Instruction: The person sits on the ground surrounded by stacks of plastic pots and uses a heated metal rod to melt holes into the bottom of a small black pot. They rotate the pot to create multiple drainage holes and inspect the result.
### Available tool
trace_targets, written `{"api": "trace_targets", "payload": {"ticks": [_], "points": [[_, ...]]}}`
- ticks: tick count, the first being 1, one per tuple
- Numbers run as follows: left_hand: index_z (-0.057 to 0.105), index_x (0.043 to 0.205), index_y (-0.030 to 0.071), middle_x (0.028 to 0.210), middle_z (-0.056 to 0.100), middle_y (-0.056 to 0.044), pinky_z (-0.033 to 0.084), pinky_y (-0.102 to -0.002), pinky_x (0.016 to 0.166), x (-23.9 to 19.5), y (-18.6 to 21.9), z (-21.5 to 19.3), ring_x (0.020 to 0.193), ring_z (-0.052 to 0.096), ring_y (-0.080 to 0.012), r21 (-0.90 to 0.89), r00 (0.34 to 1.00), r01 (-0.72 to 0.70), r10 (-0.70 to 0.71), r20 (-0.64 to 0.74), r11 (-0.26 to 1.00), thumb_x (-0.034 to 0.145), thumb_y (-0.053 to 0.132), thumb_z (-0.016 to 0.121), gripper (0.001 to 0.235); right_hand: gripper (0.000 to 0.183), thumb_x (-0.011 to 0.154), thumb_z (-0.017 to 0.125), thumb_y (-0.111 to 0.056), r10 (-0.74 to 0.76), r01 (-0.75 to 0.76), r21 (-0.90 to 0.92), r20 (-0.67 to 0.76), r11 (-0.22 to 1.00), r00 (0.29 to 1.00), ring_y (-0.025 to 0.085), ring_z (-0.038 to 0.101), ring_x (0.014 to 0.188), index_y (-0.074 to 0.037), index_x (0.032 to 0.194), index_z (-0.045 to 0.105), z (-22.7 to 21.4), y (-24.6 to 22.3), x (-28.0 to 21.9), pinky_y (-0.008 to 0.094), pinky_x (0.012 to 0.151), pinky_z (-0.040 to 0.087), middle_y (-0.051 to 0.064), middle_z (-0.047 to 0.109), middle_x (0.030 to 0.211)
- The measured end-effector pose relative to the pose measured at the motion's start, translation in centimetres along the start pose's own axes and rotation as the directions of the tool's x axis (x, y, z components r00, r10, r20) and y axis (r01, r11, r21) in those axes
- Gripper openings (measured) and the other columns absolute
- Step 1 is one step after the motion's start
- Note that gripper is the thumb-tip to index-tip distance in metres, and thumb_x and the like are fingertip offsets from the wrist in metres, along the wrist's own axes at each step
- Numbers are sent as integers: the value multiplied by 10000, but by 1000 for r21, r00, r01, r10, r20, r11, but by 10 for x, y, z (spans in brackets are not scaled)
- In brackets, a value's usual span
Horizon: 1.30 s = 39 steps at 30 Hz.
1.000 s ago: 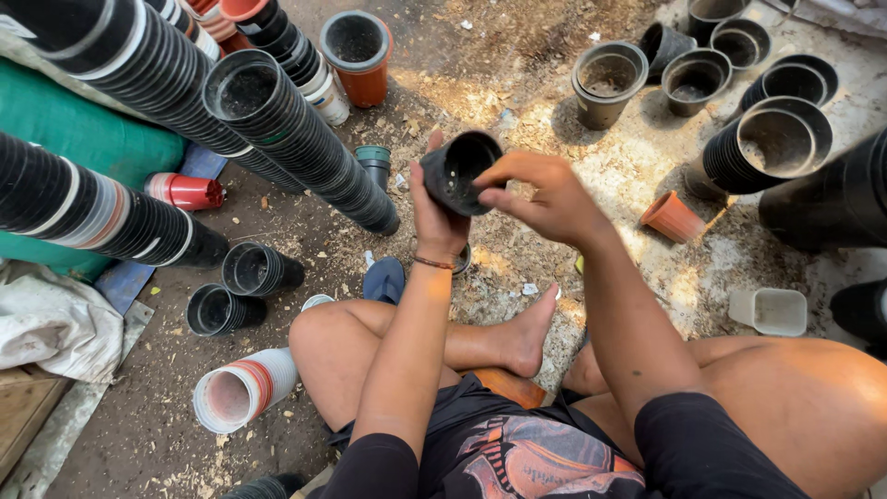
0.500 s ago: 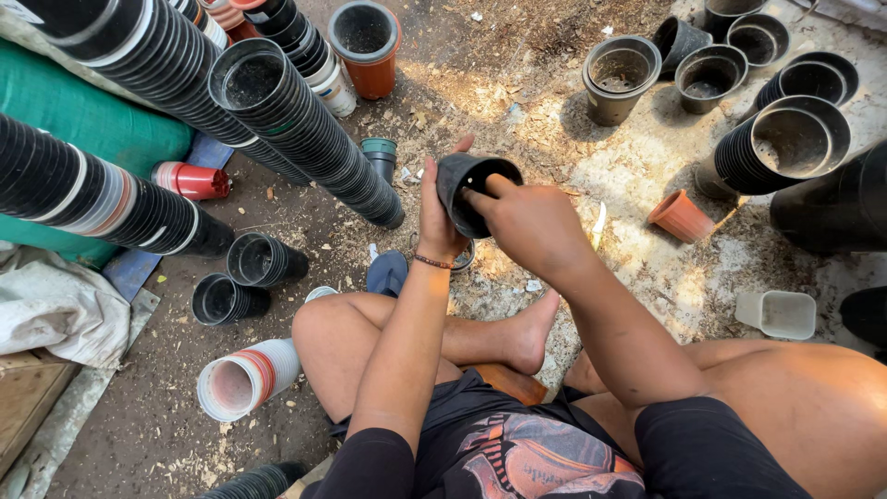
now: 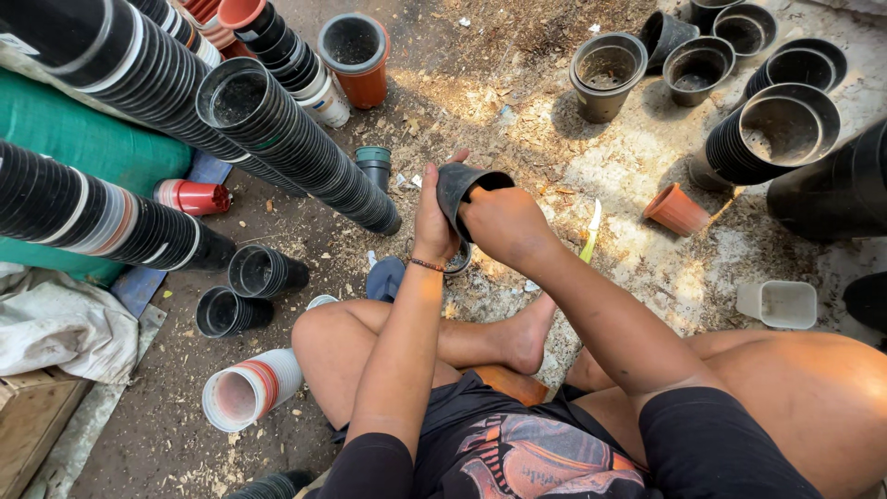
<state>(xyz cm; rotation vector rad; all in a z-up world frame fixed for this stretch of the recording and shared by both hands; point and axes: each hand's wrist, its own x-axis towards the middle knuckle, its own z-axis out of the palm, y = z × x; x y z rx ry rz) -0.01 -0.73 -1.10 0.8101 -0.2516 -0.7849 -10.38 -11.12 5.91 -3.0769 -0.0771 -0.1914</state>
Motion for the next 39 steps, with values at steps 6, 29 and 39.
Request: {"api": "trace_targets", "payload": {"ticks": [6, 29, 39], "points": [[501, 1521, -25, 1247, 661, -178, 513, -378, 1060, 0, 4, 1, 1150, 650, -234, 171, 997, -79, 79, 7, 982, 1123, 499, 397, 666, 120, 760, 714, -145, 67, -32, 245, -138, 969, 988, 340, 702, 689, -60, 842, 727, 6, 11, 1, 456, 580, 567, 138, 718, 778], [417, 1611, 62, 1584, 522, -224, 516, -388, 1178, 12, 19, 6, 1431, 577, -299, 432, 924, -365, 377, 62, 825, 1000, 480, 682, 786, 747, 950, 840, -323, 358, 7, 736, -338, 677, 870, 365, 499, 1454, -46, 1523, 450, -43, 53, -19, 464, 1224, 401, 194, 494, 1548], [369, 1580, 185, 1410, 659, -50, 567, -363, 1143, -21, 35, 48, 1303, 670, -226, 783, 683, -614, 561, 468, 95, 722, 335, 998, 1074, 926, 690, 936, -352, 160, 48, 652, -256, 756, 953, 332, 523, 1430, -138, 1499, 538, -10, 60, -13, 436, 1188, 429, 144, 543, 1544]]}}
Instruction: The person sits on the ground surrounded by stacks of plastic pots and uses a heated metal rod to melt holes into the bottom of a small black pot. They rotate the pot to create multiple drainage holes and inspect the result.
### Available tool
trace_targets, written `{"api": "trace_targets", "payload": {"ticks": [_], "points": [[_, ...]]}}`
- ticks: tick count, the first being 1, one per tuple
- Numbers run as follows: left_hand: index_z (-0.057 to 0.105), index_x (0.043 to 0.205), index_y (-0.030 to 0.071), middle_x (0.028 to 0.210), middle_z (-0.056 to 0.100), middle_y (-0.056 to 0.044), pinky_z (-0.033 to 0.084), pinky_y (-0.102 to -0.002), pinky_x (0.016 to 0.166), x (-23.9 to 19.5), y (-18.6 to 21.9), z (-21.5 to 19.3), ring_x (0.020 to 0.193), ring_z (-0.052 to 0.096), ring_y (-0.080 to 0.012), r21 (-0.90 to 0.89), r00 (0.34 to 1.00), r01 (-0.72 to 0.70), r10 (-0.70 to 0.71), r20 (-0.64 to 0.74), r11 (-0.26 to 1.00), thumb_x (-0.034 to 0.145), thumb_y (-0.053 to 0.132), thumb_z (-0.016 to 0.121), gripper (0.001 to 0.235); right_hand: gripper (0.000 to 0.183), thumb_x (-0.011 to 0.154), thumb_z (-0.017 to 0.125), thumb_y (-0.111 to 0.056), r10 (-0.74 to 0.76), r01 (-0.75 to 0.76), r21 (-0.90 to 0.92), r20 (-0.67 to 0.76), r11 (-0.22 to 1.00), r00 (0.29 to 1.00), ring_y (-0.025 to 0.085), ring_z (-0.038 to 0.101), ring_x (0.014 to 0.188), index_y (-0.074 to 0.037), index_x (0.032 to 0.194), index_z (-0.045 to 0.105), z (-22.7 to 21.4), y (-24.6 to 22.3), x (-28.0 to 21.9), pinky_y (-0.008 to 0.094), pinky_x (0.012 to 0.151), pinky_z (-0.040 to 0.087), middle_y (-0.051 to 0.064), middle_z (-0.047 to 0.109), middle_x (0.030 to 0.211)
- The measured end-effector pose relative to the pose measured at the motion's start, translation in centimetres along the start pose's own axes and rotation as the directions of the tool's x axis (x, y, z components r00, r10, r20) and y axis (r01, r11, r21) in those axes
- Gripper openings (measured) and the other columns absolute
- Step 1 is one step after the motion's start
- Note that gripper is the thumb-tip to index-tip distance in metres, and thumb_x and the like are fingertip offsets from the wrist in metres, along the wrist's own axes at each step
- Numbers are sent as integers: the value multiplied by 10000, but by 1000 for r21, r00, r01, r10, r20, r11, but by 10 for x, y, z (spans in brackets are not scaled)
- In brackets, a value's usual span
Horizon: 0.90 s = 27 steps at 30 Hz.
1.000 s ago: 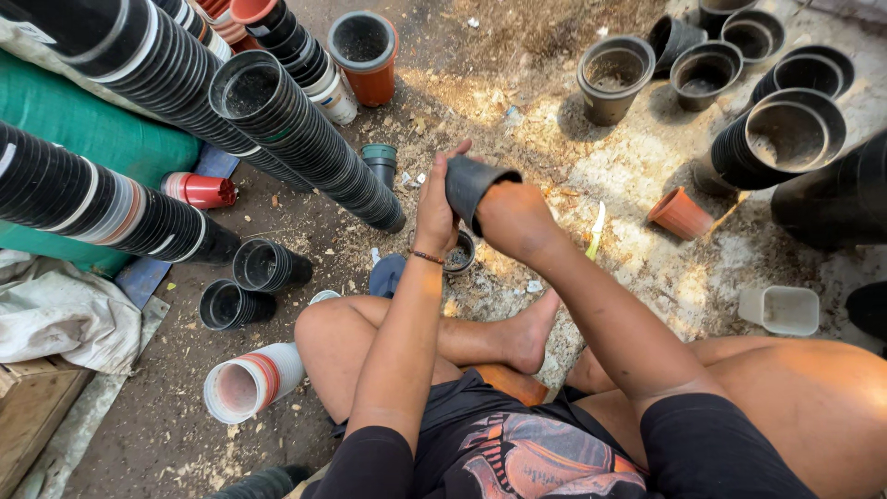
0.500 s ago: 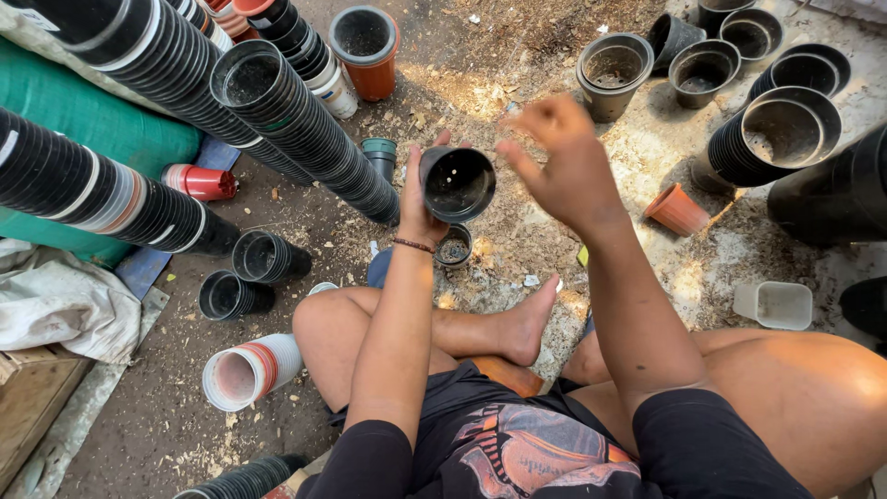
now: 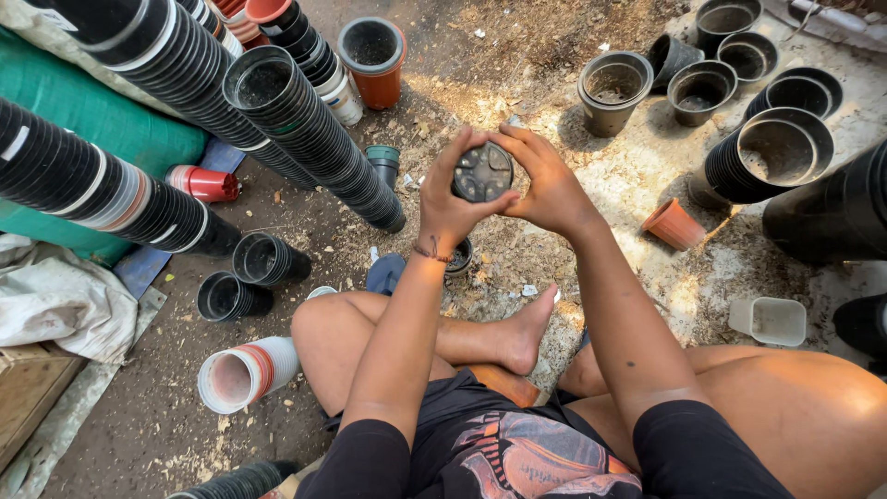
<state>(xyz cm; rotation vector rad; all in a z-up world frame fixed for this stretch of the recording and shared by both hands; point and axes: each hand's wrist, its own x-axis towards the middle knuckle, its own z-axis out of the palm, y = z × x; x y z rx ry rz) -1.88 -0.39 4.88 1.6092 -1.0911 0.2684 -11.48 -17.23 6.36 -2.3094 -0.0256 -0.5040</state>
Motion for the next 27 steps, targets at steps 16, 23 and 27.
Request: {"api": "trace_targets", "payload": {"ticks": [16, 23, 27], "points": [[399, 1488, 188, 1442, 612, -39, 499, -471, 1235, -1, 31, -19, 1349, 634, -265, 79, 970, -228, 233, -68, 970, 712, 356, 1004, 998, 886, 677, 968, -265, -222, 236, 216, -90, 947, 971, 311, 523, 1459, -120, 1454, 567, -11, -18, 4, 416, 1220, 445, 122, 533, 1548], [499, 1380, 141, 1409, 633, -85, 525, -447, 1200, 3, 48, -23, 1332, 643, -285, 61, 970, -224, 228, -79, 973, 709, 361, 1006, 869, 864, 672, 958, -241, -238, 248, 178, -78, 952, 968, 319, 548, 1446, -113, 1440, 584, -18, -22, 3, 426, 1213, 459, 122, 563, 1533], [634, 1219, 88, 1381, 635, -133, 583, -433, 1119, 8, 54, -29, 1288, 663, -325, 140, 950, -293, 304, -64, 946, 740, 338, 995, 649, 886, 638, 962, -262, -257, 264, 178, -63, 948, 964, 327, 565, 1419, -102, 1424, 586, -24, -27, 3, 431, 1194, 464, 124, 577, 1506]]}}
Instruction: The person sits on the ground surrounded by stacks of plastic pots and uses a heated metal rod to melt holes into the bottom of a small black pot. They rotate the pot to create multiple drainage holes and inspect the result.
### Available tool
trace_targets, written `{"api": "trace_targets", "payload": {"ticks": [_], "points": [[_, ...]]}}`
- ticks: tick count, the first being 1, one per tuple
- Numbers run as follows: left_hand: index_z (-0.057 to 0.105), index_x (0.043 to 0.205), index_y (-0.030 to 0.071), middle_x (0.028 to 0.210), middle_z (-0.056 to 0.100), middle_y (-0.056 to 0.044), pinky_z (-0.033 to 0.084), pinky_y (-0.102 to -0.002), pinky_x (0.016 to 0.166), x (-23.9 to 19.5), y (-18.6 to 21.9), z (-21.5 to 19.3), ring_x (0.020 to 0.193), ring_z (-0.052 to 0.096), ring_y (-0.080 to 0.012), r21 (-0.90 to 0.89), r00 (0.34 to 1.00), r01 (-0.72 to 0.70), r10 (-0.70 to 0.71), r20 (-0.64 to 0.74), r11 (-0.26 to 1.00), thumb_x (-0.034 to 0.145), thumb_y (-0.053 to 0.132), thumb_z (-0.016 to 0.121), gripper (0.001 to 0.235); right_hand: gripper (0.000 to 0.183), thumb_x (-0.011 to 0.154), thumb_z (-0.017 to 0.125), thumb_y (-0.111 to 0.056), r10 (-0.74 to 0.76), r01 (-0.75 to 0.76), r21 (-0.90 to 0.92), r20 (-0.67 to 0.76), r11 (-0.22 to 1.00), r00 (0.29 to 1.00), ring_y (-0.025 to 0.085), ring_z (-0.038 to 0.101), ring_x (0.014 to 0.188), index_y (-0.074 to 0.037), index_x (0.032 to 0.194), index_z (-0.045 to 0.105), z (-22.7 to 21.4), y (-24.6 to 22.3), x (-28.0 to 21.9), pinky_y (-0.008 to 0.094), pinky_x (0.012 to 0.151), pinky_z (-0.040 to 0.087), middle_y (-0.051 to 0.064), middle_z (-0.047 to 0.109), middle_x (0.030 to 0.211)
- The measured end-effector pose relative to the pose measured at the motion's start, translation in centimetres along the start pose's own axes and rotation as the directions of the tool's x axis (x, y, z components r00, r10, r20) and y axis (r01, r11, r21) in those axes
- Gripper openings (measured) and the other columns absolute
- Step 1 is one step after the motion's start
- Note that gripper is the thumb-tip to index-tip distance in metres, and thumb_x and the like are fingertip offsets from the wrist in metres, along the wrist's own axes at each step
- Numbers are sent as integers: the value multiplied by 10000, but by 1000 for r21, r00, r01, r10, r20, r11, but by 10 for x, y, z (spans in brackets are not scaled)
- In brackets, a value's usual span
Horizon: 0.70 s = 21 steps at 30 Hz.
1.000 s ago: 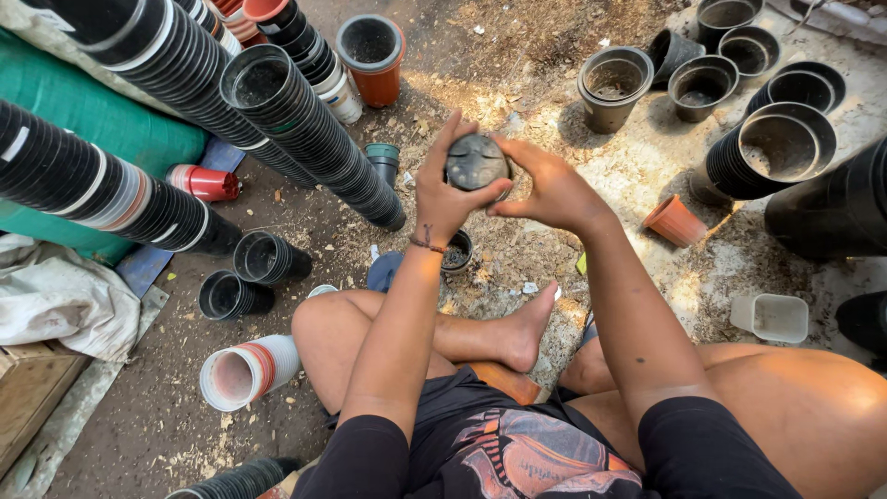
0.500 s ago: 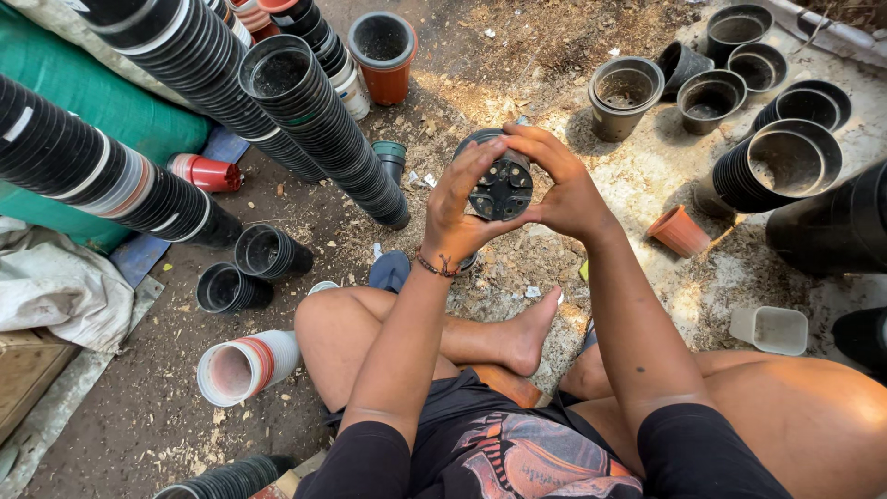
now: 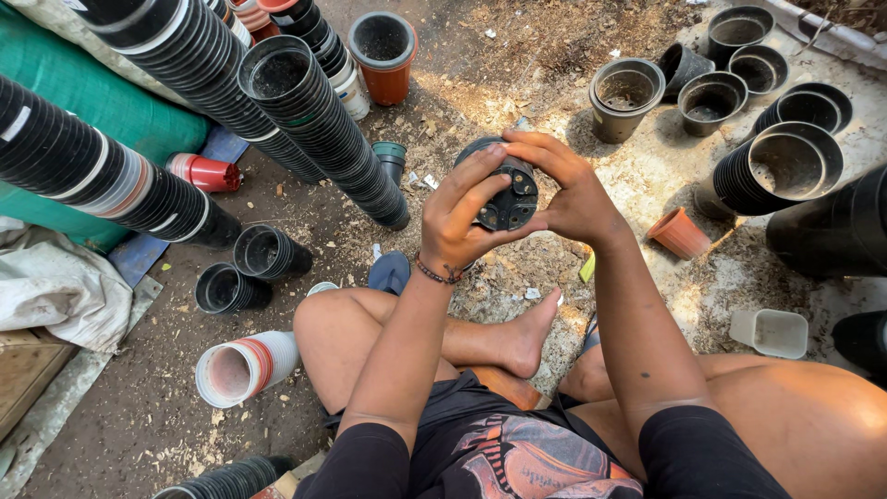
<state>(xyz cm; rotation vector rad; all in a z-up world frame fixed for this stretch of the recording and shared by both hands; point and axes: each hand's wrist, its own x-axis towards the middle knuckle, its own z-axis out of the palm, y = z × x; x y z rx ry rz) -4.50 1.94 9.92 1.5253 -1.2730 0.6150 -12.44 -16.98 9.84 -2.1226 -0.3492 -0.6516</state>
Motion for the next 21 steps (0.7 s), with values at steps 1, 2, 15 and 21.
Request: {"api": "trace_targets", "payload": {"ticks": [1, 2, 15, 21], "points": [[671, 1183, 67, 1370, 636, -149, 599, -431, 1092, 2, 0, -2, 1272, 669, -339, 39, 1000, -24, 23, 10, 999, 746, 332, 988, 602, 894, 625, 963, -270, -2, 2, 2, 5, 1000, 1000, 328, 570, 1410, -101, 1418, 588, -1, -1, 1, 431, 1190, 465, 123, 581, 1498], [693, 1158, 56, 1355, 644, -150, 605, -426, 1064, 3, 0, -6, 1253, 677, -339, 62, 999, -40, 38, 33, 997, 744, 338, 980, 577, 886, 626, 963, -272, 9, -9, -6, 13, 1000, 1000, 326, 575, 1405, -101, 1413, 593, -1, -3, 1, 431, 1187, 469, 120, 588, 1491], [703, 1043, 65, 1300, 658, -153, 624, -403, 976, 14, -8, -25, 1173, 708, -333, 100, 975, -183, 167, 150, 978, 742, 425, 963, 537, 878, 595, 965, -303, 24, -23, -7, 43, 1000, 999, 312, 613, 1325, -108, 1379, 620, -1, -12, 4, 414, 1122, 507, 126, 608, 1404], [695, 1044, 51, 1237, 674, -146, 623, -400, 921, 17, -13, -33, 1102, 723, -339, 122, 967, -201, 176, 186, 972, 742, 460, 949, 567, 867, 591, 966, -294, 42, -41, -17, 60, 999, 997, 311, 627, 1293, -97, 1364, 627, -3, -22, 5, 411, 1095, 512, 125, 620, 1375]]}}
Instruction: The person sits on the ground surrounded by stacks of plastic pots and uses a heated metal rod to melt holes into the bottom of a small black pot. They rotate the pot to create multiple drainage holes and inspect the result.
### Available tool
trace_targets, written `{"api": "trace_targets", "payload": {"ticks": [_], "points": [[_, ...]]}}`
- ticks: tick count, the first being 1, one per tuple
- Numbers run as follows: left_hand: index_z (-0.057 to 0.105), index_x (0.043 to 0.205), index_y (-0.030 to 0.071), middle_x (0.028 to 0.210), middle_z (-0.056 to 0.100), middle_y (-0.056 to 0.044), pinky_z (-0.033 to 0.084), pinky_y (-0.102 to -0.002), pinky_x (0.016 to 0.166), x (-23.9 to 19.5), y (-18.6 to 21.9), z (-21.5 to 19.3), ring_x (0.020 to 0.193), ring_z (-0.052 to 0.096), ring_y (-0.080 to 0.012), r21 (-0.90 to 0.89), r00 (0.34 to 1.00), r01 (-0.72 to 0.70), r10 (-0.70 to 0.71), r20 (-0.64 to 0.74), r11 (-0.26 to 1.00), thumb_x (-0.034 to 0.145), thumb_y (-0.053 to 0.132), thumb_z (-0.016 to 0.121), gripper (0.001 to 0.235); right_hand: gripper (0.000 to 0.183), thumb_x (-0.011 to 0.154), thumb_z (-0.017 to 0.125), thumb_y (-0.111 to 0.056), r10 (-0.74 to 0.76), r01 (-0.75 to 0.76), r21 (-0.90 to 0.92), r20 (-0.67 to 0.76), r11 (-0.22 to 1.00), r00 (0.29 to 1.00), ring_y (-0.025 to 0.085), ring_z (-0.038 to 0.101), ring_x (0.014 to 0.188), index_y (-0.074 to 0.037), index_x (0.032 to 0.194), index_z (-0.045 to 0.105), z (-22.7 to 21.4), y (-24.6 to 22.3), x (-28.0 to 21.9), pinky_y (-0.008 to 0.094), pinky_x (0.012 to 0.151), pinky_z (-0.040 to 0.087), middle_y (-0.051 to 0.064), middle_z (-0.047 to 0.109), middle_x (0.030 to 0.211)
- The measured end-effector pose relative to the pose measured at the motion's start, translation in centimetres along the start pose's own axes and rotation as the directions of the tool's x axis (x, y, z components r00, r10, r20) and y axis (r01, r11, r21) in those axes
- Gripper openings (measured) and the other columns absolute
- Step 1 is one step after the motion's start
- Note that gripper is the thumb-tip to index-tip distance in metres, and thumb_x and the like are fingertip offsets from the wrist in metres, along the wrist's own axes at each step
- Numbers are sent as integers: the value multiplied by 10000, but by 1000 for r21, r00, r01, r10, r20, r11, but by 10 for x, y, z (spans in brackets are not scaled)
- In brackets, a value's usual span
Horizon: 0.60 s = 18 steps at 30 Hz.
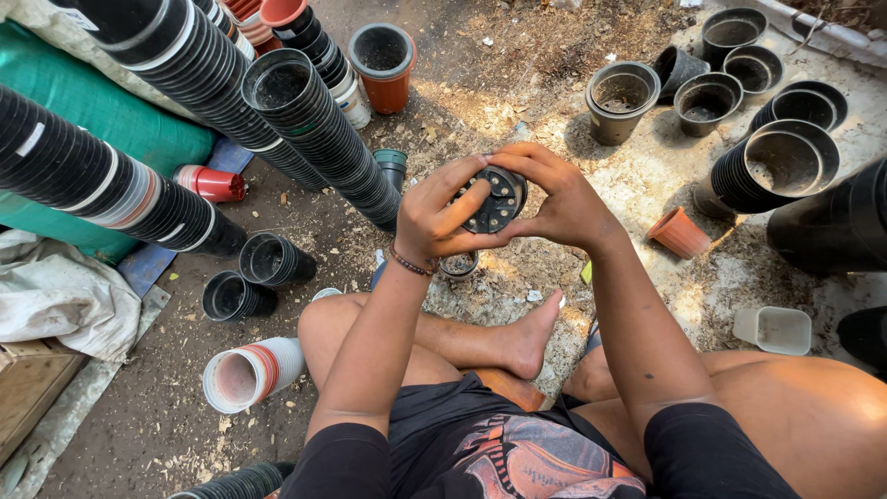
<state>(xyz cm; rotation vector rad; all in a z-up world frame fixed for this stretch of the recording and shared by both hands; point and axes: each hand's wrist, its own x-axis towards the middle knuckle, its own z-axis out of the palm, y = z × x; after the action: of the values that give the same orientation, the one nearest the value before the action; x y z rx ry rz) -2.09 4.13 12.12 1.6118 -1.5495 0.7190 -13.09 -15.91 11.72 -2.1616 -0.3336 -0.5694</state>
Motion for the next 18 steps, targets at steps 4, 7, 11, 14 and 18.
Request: {"api": "trace_targets", "payload": {"ticks": [4, 7, 11, 14, 18], "points": [[689, 1010, 43, 1157, 687, -136, 618, -401, 865, 1, -1, 2, 1020, 728, -324, -7, 999, 19, -19, -39, 1000, 717, 498, 949, 601, 821, 619, 960, -290, 31, -30, -34, 33, 999, 999, 299, 645, 1255, -96, 1350, 640, -4, -8, 3, 405, 1072, 521, 111, 639, 1336], [696, 1014, 42, 1139, 701, -118, 626, -398, 889, 1, -1, 7, 1018, 734, -306, 21, 995, 63, -61, -74, 998, 745, 472, 939, 562, 790, 648, 944, -272, 52, -47, -74, 64, 996, 997, 293, 663, 1211, -110, 1360, 644, -11, -15, 5, 398, 1042, 529, 100, 653, 1307], [688, 1013, 30, 1135, 698, -118, 627, -404, 889, -2, -3, 20, 1010, 732, -309, -46, 988, 88, -93, -121, 995, 759, 455, 921, 547, 740, 675, 901, -244, 90, -75, -136, 103, 988, 991, 298, 680, 1180, -127, 1357, 639, -20, -22, 8, 396, 1000, 547, 99, 667, 1309], [686, 995, 41, 1116, 697, -115, 619, -411, 870, -5, -4, 35, 988, 729, -310, -73, 986, 116, -124, -110, 991, 748, 449, 918, 531, 762, 676, 893, -269, 207, -174, -201, 159, 964, 965, 292, 687, 1137, -152, 1380, 628, -28, -24, 5, 397, 947, 557, 89, 673, 1282], [596, 1099, 92, 1185, 674, -115, 596, -410, 959, -7, 1, 67, 1091, 702, -310, -250, 972, 193, -220, -85, 949, 720, 468, 950, 640, 804, 665, 913, -317, 322, -264, -315, 149, 912, 935, 290, 677, 1136, -188, 1398, 611, -47, -26, -7, 405, 940, 555, 82, 659, 1298]]}}
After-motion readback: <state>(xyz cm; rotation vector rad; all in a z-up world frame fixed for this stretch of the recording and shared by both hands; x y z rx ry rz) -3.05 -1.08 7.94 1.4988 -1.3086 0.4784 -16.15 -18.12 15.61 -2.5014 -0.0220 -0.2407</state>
